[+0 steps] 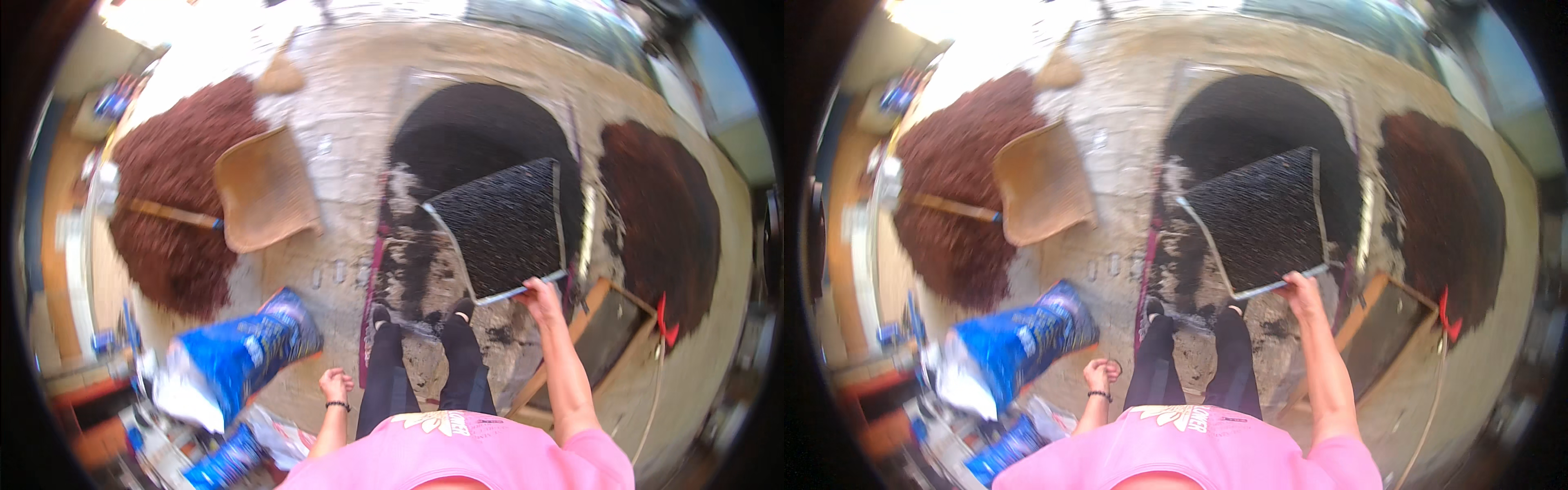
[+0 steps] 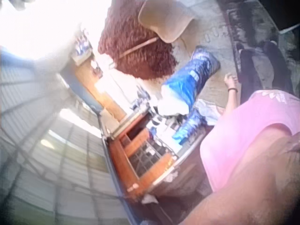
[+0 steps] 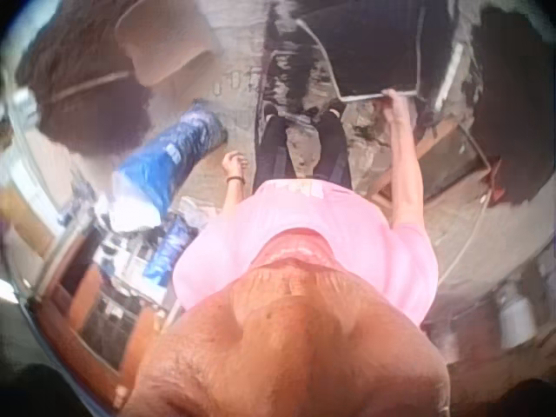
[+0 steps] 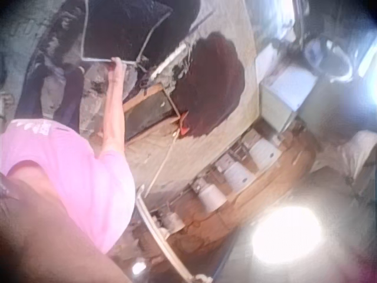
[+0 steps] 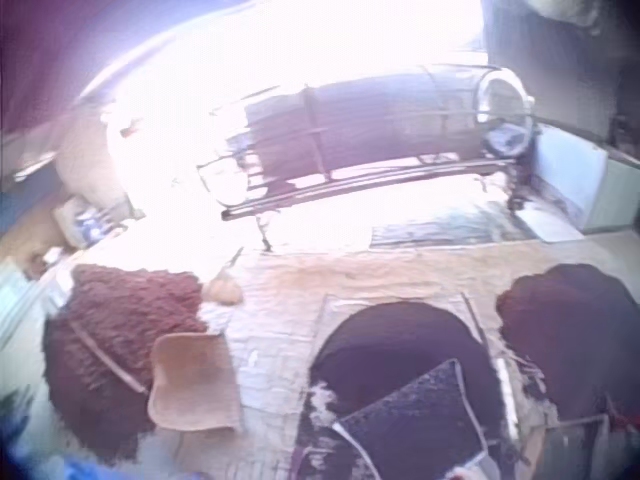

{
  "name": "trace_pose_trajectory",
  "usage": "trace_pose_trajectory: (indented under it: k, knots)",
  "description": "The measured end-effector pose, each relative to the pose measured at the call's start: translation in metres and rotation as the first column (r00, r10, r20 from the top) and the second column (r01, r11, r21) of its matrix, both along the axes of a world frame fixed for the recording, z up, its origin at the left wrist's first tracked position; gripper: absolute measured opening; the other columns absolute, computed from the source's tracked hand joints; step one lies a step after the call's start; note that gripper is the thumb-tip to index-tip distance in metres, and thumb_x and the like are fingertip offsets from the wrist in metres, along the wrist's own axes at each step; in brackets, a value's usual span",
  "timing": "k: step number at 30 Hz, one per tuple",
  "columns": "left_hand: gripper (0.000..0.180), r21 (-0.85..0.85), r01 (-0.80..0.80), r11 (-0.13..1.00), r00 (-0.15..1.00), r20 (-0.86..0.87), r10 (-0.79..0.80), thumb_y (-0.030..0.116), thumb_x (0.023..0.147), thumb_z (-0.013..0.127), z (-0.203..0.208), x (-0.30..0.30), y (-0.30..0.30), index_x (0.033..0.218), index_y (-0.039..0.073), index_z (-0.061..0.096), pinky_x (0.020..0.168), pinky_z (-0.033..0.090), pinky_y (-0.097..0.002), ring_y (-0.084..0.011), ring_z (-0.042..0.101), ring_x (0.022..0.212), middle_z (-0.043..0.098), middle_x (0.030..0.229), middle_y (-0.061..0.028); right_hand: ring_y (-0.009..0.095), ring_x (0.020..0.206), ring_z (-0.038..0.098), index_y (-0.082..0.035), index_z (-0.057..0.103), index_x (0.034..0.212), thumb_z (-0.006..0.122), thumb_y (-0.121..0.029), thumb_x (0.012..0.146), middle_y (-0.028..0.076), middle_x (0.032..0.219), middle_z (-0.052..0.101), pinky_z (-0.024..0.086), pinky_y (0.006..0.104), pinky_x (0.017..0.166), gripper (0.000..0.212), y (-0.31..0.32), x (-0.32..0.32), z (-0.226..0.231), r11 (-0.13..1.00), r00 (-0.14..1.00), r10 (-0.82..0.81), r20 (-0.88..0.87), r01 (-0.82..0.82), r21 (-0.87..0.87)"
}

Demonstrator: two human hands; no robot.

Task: The person uses a metal tray to scoop black granular material from a pile on the floor and pours it into a blue bag.

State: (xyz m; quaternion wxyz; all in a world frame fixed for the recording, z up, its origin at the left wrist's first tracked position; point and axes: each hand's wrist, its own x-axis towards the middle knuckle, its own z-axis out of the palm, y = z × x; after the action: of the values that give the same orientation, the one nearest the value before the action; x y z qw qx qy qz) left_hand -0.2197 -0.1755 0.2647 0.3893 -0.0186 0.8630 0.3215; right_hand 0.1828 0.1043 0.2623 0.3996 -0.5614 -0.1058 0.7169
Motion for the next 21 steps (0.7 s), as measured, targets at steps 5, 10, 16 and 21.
trace_pose_trajectory:
  k: [5,10,16,21]
  knots:
    - [0.014,0.148,-0.130,0.980,0.992,0.018,0.129,0.004,0.076,0.041,0.010,-0.020,-0.044,0.084,0.000,0.051,0.038,0.044,-0.0274,-0.0189,0.054,0.044,0.057,0.061,-0.0115,0.021,0.061,0.057,0.001,0.053,0.066,0.048,-0.003,0.066,0.010,0.068,0.056,0.051,0.0402,0.057,0.006,-0.021,-0.041,0.060,0.987,0.988,0.153,0.012,-0.153,0.045]
    - [0.021,0.320,-0.468,0.823,0.883,0.125,0.453,0.021,0.077,0.049,0.052,-0.059,-0.084,0.084,0.001,0.050,0.036,0.043,-0.0282,-0.0196,0.054,0.043,0.056,0.060,-0.0133,0.022,0.063,0.056,-0.004,0.052,0.065,0.049,-0.006,0.068,0.008,0.071,0.056,0.051,0.0393,0.057,0.005,-0.058,-0.116,0.107,0.927,0.929,0.367,-0.034,-0.363,0.096]
    - [0.052,0.452,-0.813,0.366,0.477,0.158,0.865,0.050,0.071,0.054,0.105,-0.154,-0.148,0.065,-0.002,0.047,0.032,0.041,-0.0285,-0.0205,0.050,0.037,0.053,0.056,-0.0125,0.025,0.068,0.057,-0.003,0.052,0.070,0.047,-0.003,0.065,0.009,0.077,0.057,0.049,0.0444,0.065,0.007,-0.094,-0.221,0.126,0.778,0.775,0.628,-0.068,-0.625,0.063]
    - [0.039,0.454,-0.803,0.386,0.419,-0.030,0.907,0.039,0.070,0.057,0.120,-0.233,-0.194,0.063,0.002,0.048,0.027,0.037,-0.0262,-0.0165,0.045,0.031,0.048,0.048,-0.0083,0.028,0.068,0.057,0.004,0.051,0.078,0.046,-0.003,0.064,0.014,0.078,0.056,0.051,0.0433,0.060,0.016,-0.136,-0.325,0.152,0.647,0.629,0.759,-0.172,-0.759,0.079]
